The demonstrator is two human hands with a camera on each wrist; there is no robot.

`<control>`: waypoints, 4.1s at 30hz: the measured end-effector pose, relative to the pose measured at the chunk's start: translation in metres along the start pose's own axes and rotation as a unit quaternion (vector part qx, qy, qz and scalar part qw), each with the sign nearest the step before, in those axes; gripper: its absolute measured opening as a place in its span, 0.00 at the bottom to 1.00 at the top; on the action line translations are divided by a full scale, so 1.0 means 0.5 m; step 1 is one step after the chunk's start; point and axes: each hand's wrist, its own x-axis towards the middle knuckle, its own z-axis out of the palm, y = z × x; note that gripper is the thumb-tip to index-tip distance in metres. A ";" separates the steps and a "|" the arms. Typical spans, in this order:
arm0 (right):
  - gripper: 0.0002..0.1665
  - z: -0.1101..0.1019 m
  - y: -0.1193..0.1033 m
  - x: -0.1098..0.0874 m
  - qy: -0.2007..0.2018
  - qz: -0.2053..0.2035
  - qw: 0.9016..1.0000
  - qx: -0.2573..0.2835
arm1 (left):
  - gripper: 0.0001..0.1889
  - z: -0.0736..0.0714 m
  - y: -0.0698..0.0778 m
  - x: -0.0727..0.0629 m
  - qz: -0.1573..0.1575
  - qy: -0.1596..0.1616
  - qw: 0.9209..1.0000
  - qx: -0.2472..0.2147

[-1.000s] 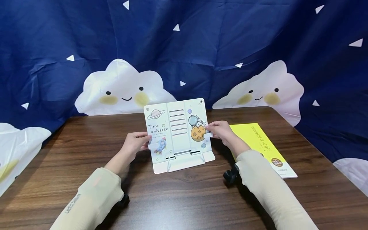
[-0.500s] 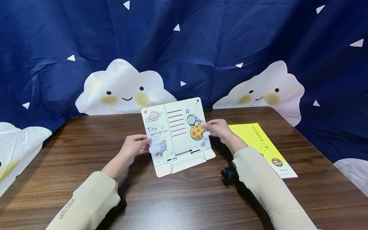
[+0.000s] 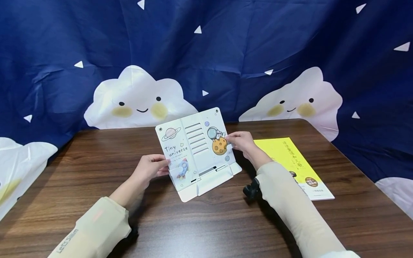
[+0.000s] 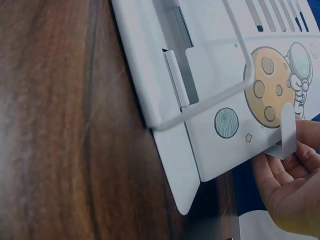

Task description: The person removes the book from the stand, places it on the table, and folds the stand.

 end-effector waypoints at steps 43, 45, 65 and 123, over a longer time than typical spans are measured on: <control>0.11 0.044 -0.049 0.019 0.003 -0.072 0.981 -0.179 | 0.13 0.043 -0.018 -0.069 0.020 -0.118 0.992 0.038; 0.11 0.046 -0.052 0.016 0.002 -0.075 0.978 -0.193 | 0.12 0.057 0.013 -0.095 0.025 -0.126 0.991 0.048; 0.11 0.071 -0.069 0.031 -0.036 -0.100 0.963 -0.248 | 0.10 0.143 0.108 -0.193 -0.003 -0.089 0.995 0.036; 0.11 0.135 -0.097 0.033 -0.120 -0.154 0.938 -0.287 | 0.13 0.269 0.085 -0.237 -0.011 -0.056 0.993 -0.102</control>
